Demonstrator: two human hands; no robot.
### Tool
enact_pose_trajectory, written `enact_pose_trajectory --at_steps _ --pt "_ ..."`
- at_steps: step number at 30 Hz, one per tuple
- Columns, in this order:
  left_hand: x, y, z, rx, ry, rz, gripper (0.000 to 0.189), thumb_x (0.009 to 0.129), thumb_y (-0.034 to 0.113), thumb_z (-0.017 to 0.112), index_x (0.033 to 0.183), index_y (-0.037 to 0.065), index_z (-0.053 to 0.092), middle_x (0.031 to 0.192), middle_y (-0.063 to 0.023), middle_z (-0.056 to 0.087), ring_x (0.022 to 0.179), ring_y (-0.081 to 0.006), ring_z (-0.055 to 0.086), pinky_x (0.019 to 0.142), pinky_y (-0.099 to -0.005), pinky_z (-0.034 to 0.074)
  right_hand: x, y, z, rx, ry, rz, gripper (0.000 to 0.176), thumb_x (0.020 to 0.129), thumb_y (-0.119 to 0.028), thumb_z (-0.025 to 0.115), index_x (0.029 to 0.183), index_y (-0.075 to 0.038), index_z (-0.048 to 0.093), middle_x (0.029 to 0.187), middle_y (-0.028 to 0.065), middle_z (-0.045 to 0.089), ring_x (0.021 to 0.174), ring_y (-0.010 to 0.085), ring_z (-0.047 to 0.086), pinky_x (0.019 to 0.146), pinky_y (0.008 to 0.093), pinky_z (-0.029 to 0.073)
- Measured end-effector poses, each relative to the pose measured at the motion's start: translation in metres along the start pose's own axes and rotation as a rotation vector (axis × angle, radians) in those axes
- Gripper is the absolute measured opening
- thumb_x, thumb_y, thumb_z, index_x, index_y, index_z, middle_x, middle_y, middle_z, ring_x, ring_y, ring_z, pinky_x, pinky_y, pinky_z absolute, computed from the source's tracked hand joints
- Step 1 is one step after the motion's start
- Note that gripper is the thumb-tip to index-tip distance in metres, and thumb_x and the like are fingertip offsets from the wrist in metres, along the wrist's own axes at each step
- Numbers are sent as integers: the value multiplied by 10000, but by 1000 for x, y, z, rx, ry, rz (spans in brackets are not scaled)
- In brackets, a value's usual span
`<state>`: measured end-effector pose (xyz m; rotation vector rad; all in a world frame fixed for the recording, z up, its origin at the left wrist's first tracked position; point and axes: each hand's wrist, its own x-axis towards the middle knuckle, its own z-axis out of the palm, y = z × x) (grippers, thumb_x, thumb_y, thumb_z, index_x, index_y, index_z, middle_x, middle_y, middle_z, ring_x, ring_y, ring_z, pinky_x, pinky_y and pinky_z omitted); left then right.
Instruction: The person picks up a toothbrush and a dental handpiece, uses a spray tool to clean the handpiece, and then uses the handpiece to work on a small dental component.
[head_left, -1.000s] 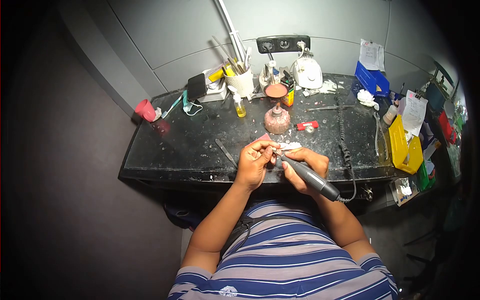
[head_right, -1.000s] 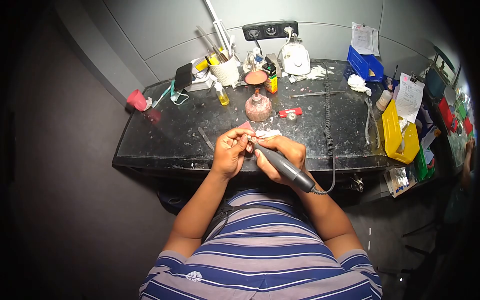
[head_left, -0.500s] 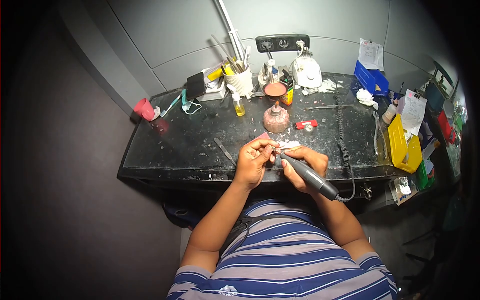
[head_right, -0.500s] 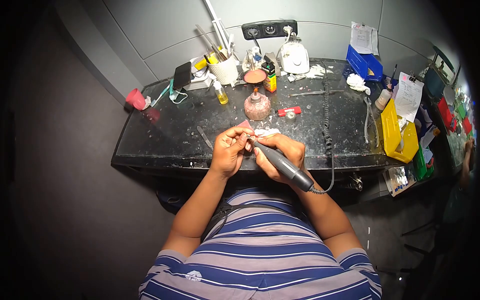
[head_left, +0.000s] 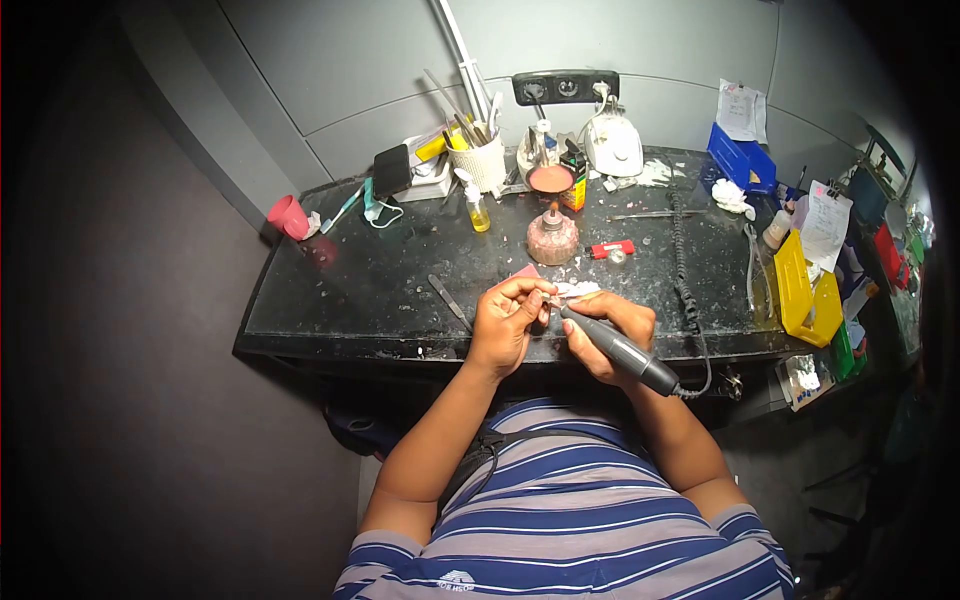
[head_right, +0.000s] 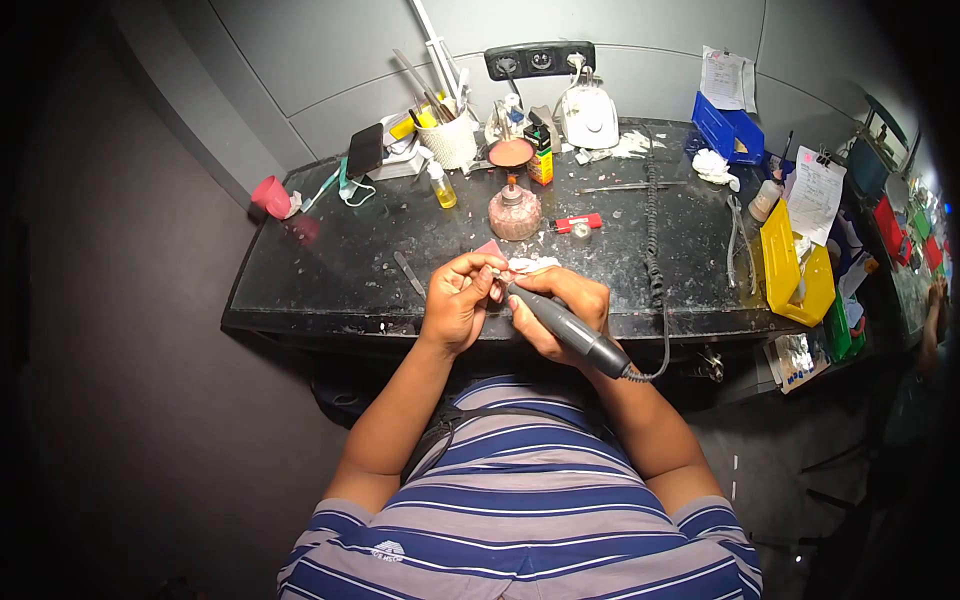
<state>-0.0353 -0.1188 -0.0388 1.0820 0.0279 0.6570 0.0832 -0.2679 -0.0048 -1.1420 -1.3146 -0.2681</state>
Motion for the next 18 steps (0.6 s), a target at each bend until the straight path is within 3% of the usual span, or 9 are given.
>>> enact_pose_trajectory --at_steps 2,5,8,15,18 --pt "-1 1 2 4 5 -11 171 1038 80 656 1141 -52 686 1021 -114 726 827 -127 623 778 -252 517 1 -1 -3 65 -117 -22 191 765 -36 787 922 47 718 838 172 754 724 263 764 667 328 599" --pt "0 -1 6 22 52 22 187 1041 82 659 1153 -63 695 1000 -109 734 819 -112 633 771 -230 516 -2 4 -4 116 -60 -115 178 758 -28 778 904 47 710 808 171 740 702 280 751 685 353 602" --pt "0 -1 4 22 37 57 180 1032 72 672 1157 -55 696 1046 -99 728 847 -107 632 796 -231 509 -5 5 -7 173 -41 -18 160 798 -24 757 913 69 695 830 195 738 760 285 749 736 374 600" --pt "0 -1 5 45 54 75 169 1032 58 667 1158 -52 695 1096 -97 726 859 -104 622 805 -239 507 -1 2 -9 111 -91 -57 169 780 -22 761 916 56 699 827 186 740 748 292 752 724 370 600" --pt "1 -4 2 27 35 81 146 1036 29 642 1164 -34 671 1063 -96 728 941 -131 685 862 -261 543 -2 1 -9 90 -101 -39 174 767 -20 766 911 52 698 823 185 740 742 297 755 718 369 602"
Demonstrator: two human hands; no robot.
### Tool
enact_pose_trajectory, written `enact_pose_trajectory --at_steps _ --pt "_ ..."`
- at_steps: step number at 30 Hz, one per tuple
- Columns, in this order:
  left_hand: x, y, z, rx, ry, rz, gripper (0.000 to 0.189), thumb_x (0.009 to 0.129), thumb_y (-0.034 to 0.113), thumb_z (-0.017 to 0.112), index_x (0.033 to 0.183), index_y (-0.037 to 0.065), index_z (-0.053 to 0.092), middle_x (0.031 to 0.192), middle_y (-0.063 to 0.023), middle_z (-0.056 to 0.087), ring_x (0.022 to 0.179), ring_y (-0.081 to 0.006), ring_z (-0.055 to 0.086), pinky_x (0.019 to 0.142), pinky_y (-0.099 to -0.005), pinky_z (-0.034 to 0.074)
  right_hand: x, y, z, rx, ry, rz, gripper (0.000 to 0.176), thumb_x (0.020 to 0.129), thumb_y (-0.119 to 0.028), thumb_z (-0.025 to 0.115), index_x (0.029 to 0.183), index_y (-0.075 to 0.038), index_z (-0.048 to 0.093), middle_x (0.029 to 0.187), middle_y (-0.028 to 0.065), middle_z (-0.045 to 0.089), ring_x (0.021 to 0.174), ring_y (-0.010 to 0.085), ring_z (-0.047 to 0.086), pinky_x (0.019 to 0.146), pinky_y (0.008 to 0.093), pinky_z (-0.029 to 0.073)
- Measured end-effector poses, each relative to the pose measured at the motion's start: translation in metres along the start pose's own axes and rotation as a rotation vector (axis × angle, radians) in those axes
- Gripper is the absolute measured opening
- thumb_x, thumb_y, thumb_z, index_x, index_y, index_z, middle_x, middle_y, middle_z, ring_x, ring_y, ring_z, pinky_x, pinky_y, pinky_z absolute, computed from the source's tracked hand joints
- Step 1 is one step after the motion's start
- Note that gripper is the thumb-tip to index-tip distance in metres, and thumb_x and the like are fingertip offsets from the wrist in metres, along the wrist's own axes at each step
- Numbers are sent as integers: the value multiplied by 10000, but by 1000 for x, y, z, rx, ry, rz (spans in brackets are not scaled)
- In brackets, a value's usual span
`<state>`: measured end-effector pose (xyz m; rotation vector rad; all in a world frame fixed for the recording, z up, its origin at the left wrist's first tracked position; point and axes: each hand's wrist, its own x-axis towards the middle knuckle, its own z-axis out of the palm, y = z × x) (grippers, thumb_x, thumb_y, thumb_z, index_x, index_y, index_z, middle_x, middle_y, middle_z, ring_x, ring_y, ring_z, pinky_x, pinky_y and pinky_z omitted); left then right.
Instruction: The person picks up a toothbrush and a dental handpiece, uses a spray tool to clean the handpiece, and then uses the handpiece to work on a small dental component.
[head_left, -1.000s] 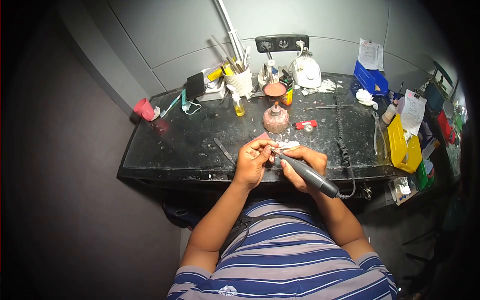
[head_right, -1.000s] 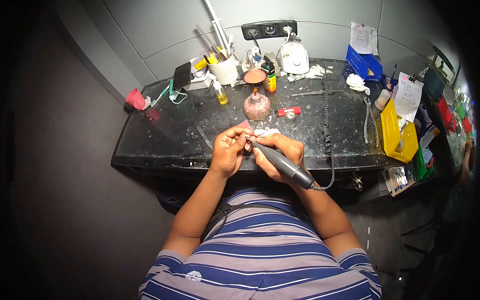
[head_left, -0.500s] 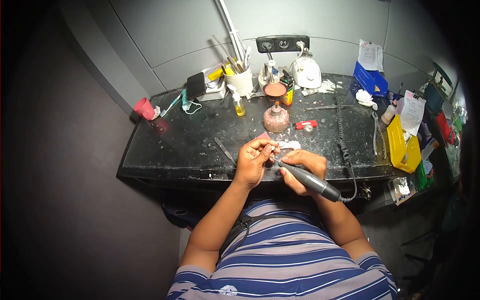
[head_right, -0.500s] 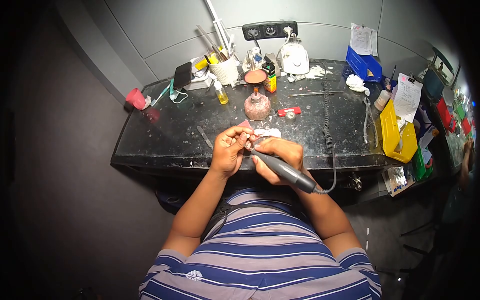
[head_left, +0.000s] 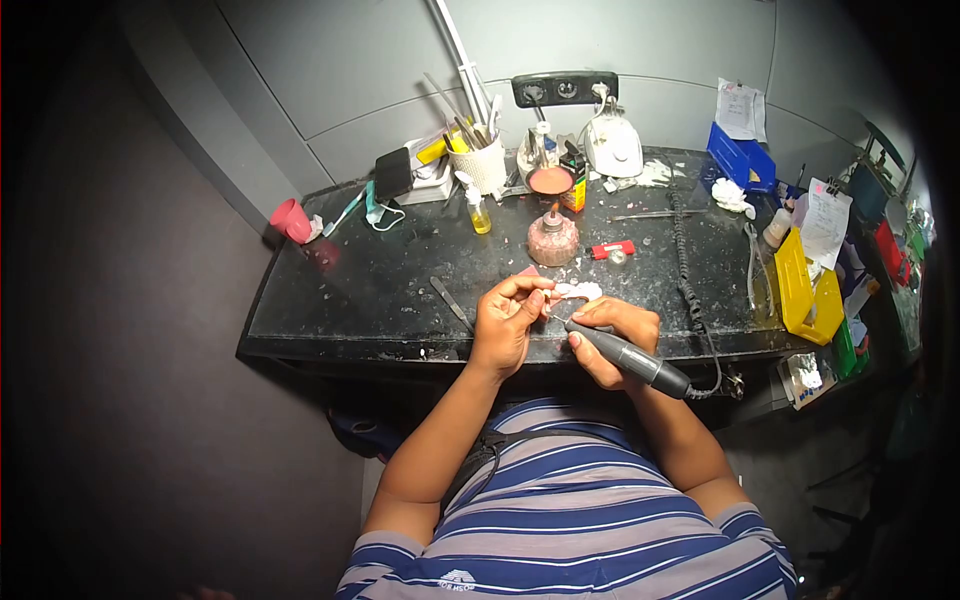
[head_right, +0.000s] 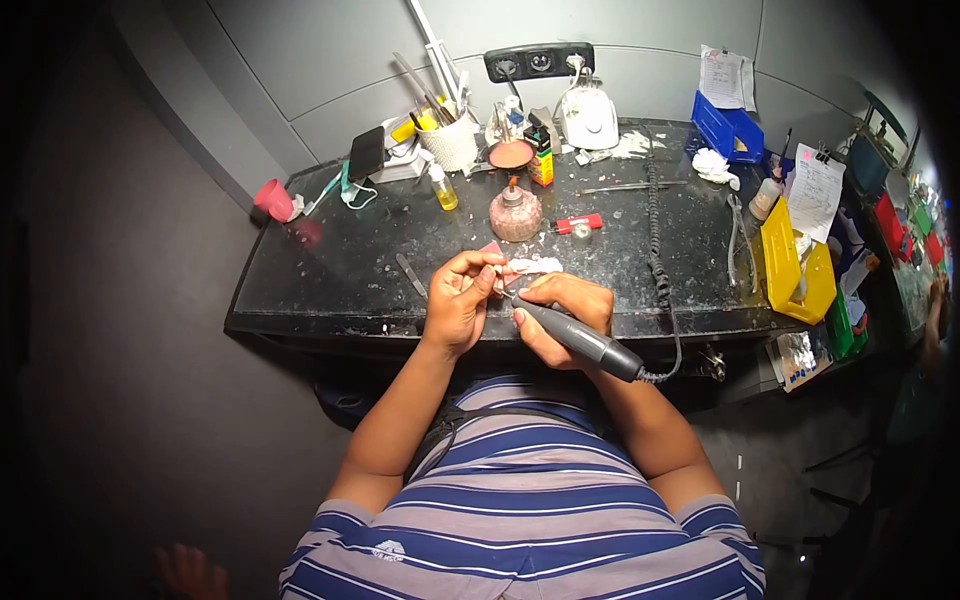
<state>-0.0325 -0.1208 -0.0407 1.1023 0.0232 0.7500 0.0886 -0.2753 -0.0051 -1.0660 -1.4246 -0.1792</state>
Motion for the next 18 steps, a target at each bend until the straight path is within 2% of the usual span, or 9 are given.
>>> enact_pose_trajectory --at_steps 3,5,8,18 --pt "0 0 -1 -2 -21 -20 145 1043 29 631 1171 -28 667 1067 -105 730 958 -139 693 873 -265 546 -1 2 0 3 15 -11 179 762 -19 771 910 50 697 823 188 740 743 300 758 719 368 603" --pt "0 1 2 0 10 -15 158 1042 47 645 1169 -40 678 1065 -131 743 859 -115 633 810 -249 515 -1 2 0 12 18 -11 187 757 -16 773 916 49 698 824 188 741 747 301 760 719 366 602" --pt "0 2 2 -4 9 -21 151 1043 38 637 1170 -35 676 1072 -136 746 857 -115 635 813 -248 518 0 1 0 8 13 -11 194 756 -16 775 922 48 698 824 187 741 746 299 759 718 363 602" --pt "0 4 3 -19 9 -31 158 1038 28 640 1177 -40 669 1045 -109 730 868 -107 640 813 -240 520 -2 2 0 -16 6 3 186 767 -19 777 919 53 699 822 186 740 745 295 760 711 361 600"
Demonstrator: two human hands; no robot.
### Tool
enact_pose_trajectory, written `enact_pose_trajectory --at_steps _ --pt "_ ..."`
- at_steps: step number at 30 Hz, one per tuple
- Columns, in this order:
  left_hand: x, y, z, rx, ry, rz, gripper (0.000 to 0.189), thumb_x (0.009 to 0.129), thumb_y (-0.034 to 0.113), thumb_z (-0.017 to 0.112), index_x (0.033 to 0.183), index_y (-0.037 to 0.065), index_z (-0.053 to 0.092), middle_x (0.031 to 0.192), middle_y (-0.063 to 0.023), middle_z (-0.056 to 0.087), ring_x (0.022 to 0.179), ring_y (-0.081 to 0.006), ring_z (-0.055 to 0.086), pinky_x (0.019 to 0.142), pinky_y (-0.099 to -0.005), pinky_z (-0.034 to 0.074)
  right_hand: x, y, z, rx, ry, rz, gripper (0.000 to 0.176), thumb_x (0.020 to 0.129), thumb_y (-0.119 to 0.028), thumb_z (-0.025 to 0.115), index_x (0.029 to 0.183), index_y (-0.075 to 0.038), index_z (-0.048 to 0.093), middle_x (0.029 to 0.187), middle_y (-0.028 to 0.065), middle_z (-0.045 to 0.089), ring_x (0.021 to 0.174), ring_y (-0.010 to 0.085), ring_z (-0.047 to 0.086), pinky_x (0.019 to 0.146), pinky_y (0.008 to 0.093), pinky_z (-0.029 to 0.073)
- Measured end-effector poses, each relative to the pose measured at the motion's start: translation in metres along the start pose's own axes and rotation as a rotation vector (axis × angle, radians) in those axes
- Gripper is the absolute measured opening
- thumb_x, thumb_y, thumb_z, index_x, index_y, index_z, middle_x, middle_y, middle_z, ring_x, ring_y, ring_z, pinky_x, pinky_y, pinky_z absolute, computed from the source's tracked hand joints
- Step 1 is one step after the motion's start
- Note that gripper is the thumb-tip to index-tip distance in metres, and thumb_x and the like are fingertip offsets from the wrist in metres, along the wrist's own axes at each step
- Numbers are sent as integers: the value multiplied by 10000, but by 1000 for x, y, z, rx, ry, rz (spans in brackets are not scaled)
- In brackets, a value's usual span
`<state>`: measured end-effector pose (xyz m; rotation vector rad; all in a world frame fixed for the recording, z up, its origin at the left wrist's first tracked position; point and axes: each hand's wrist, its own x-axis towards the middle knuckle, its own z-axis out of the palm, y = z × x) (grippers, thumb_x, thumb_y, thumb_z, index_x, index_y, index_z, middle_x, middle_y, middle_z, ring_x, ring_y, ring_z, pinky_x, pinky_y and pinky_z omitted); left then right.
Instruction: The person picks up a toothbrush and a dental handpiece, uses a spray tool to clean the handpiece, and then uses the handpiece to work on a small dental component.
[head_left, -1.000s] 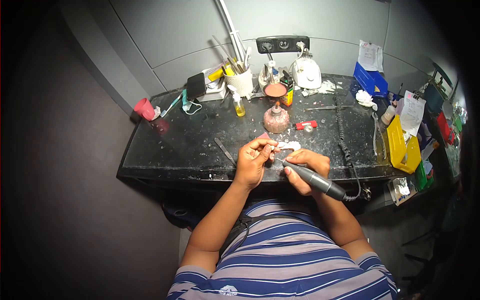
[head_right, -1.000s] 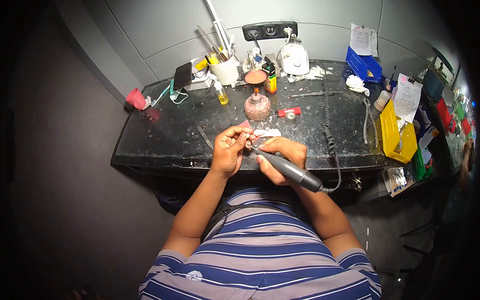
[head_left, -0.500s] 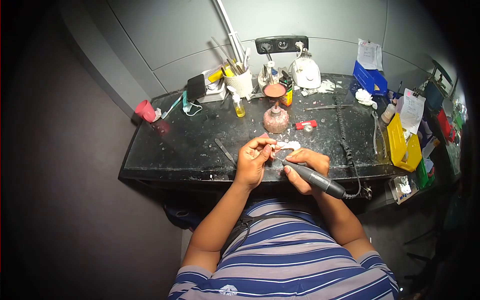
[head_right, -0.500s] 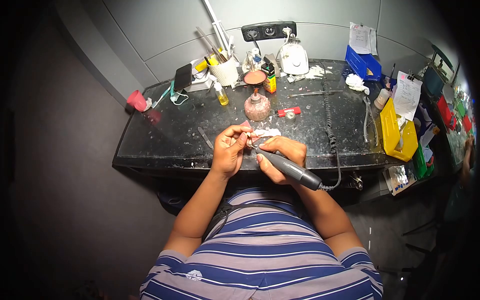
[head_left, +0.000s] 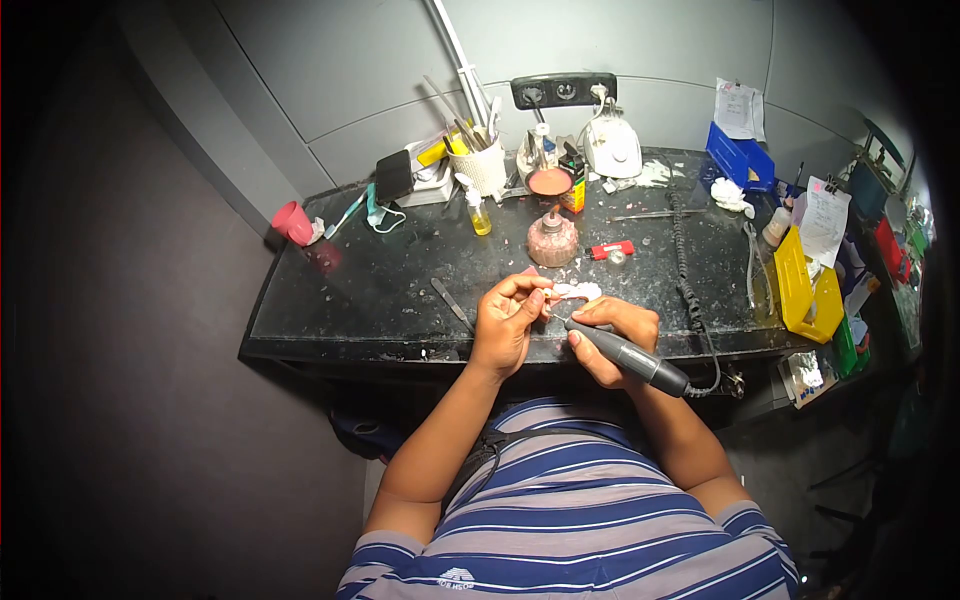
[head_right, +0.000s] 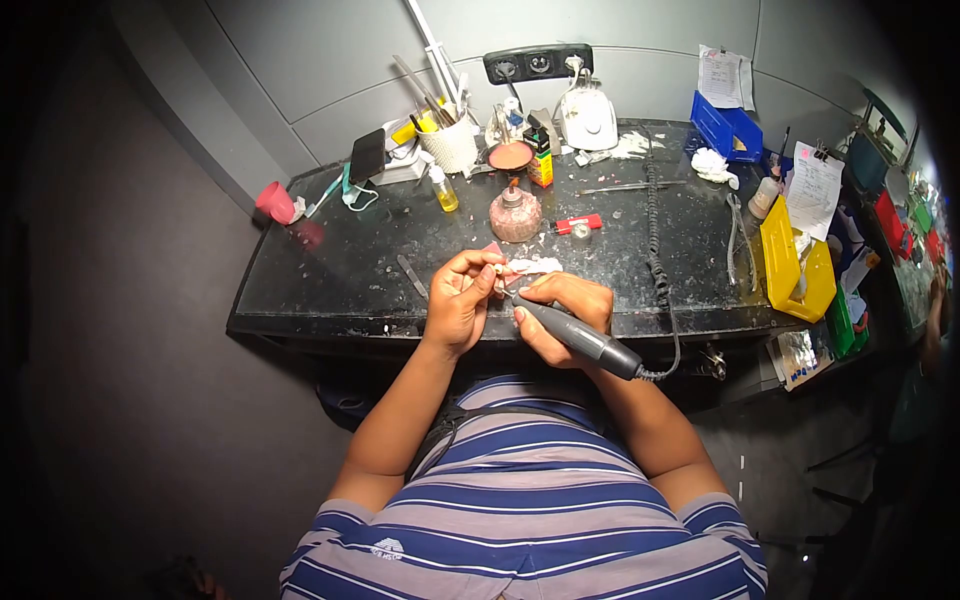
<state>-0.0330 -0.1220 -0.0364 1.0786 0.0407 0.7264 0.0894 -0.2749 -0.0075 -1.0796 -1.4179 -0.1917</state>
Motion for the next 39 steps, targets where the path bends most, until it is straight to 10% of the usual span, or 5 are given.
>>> enact_pose_trajectory --at_steps 7,15,21,28,39 --pt "3 25 -4 -12 20 50 156 1017 30 670 1162 -27 669 1042 -99 712 860 -120 650 809 -235 529 0 -1 -11 17 57 46 167 783 -27 764 910 60 700 828 193 742 713 265 744 677 339 580" --pt "24 77 -36 1383 11 103 148 866 67 813 986 12 747 876 -53 689 748 -138 590 713 -287 494 -6 -1 -63 -102 236 337 149 815 -81 782 910 23 737 770 106 732 666 149 684 638 276 515" --pt "64 92 -64 1205 -4 40 169 860 169 849 980 77 774 900 34 719 825 -57 578 698 -256 444 -17 10 -71 20 302 459 163 821 -104 781 903 29 731 749 93 715 667 145 667 645 270 496" --pt "161 117 -140 1854 712 99 558 825 337 862 1270 47 692 1382 -196 613 1312 -422 520 1119 -482 425 -19 14 -69 53 323 487 152 807 -87 772 895 32 734 763 94 714 676 142 660 644 269 491" --pt "176 136 -157 1854 601 170 381 987 288 641 1113 -65 703 1056 -331 718 1011 -531 675 928 -565 527 -9 4 -73 -46 302 363 119 799 -73 766 865 19 730 678 76 684 588 128 637 578 271 466"
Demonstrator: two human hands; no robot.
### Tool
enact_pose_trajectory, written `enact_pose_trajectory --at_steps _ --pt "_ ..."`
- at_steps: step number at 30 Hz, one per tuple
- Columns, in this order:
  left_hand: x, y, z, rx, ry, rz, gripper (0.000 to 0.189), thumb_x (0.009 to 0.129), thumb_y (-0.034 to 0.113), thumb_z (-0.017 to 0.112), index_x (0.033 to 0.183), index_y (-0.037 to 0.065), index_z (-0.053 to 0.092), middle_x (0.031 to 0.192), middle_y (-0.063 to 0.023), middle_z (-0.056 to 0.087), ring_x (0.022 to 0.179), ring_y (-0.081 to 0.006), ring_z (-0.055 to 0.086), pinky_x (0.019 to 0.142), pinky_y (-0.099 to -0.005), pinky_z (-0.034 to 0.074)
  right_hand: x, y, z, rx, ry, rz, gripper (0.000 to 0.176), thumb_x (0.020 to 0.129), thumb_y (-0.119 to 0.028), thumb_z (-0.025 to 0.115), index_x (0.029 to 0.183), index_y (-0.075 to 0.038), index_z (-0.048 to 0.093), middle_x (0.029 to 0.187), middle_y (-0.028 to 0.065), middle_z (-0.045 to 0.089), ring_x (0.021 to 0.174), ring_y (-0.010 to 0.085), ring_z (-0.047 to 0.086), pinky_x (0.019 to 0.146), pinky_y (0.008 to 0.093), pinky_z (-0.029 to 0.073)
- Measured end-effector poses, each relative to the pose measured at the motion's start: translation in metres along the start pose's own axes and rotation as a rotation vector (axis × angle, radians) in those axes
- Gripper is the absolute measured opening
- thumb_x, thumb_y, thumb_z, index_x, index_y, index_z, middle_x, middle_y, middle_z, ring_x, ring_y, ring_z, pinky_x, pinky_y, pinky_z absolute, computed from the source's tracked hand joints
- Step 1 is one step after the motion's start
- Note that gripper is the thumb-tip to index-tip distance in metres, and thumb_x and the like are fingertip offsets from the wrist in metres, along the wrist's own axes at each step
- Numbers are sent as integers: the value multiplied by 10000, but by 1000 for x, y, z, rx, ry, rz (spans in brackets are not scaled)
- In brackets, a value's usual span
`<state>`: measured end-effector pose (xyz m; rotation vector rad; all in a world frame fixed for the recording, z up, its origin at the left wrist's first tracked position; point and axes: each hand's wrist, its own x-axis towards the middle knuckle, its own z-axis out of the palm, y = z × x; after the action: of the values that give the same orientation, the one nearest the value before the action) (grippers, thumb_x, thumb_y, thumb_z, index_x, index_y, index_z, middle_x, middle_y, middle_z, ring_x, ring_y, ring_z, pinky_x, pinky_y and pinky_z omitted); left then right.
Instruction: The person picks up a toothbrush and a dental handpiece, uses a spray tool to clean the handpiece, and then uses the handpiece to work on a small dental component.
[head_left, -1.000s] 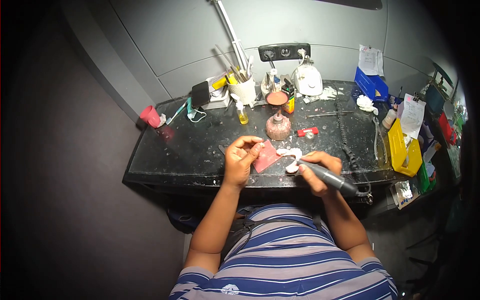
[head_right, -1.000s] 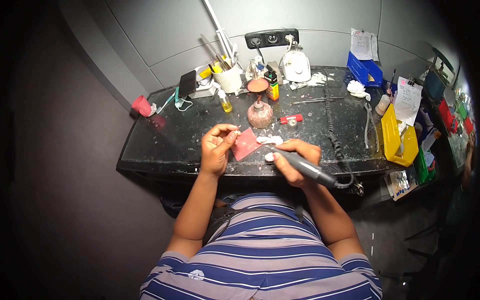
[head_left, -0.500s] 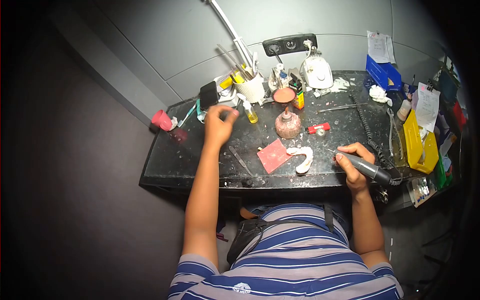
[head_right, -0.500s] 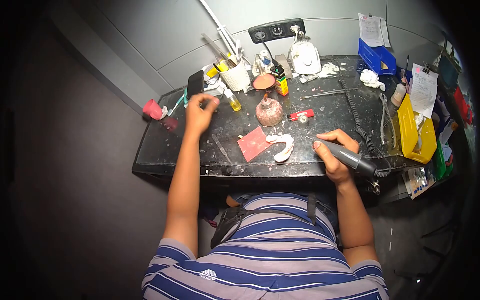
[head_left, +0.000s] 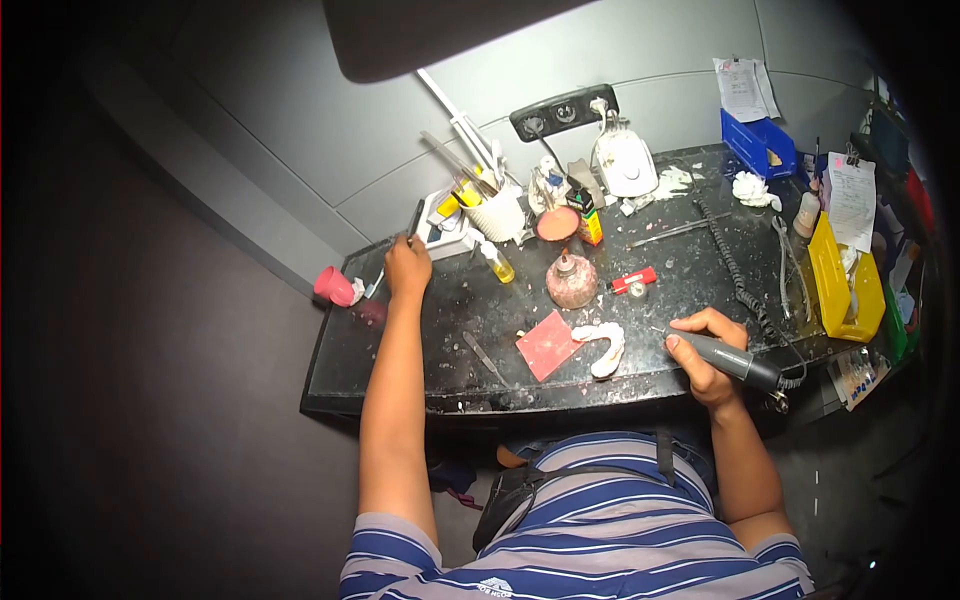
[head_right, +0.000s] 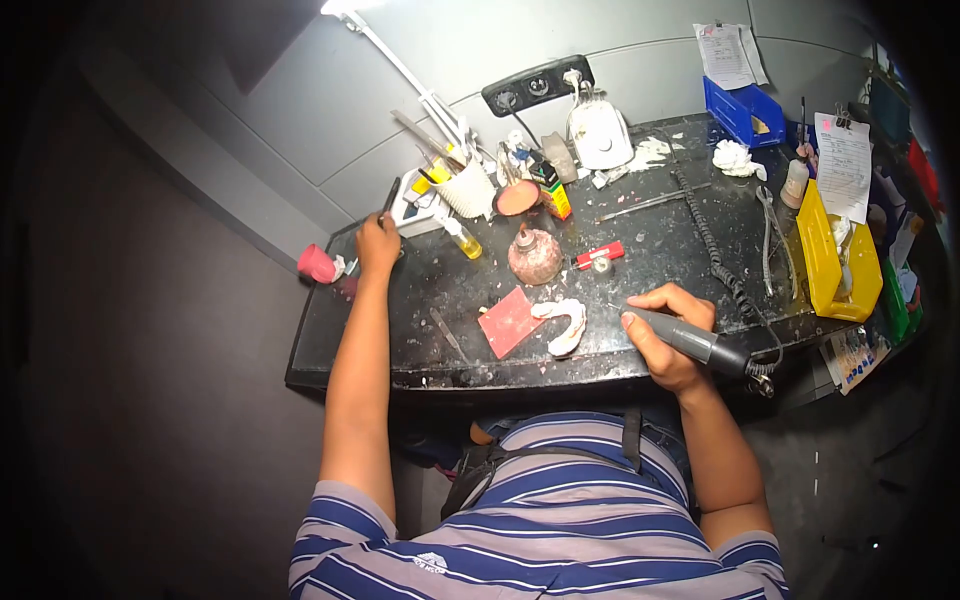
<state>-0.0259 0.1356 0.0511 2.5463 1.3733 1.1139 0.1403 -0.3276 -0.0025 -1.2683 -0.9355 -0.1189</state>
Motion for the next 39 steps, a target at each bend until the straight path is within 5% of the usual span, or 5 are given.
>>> enact_pose_trajectory --at_steps 12,18,22,32,39 --pt "41 -77 7 -634 277 -322 447 1122 223 458 1068 -174 657 973 -304 710 766 -359 765 593 -417 686 1 2 0 2 -4 -38 124 794 -93 769 832 13 717 626 62 661 534 126 618 541 275 452" --pt "37 -54 19 -1556 221 -695 438 1103 146 461 1378 -166 323 1218 -396 581 970 -591 686 762 -600 685 0 -3 3 15 -3 27 136 794 -97 764 838 23 717 653 68 678 573 134 644 560 273 464" --pt "36 -58 56 -1883 15 -881 353 1080 89 422 1361 -125 435 1233 -373 594 1109 -547 665 815 -595 682 -7 9 4 31 4 39 157 790 -113 762 845 28 719 670 72 680 590 137 639 573 278 463" --pt "8 -20 51 -1631 228 -924 452 1116 248 435 1337 -144 472 1211 -339 610 1007 -485 714 857 -545 679 -6 14 -3 -21 -75 66 134 839 -85 720 889 36 690 731 83 686 654 144 678 630 263 515" --pt "-6 -2 16 -1841 -100 -1092 607 1077 241 528 1455 -142 248 1472 -393 400 1349 -539 507 1114 -617 502 -8 14 3 29 3 128 175 799 -131 768 847 28 714 691 76 673 618 146 629 610 278 460"
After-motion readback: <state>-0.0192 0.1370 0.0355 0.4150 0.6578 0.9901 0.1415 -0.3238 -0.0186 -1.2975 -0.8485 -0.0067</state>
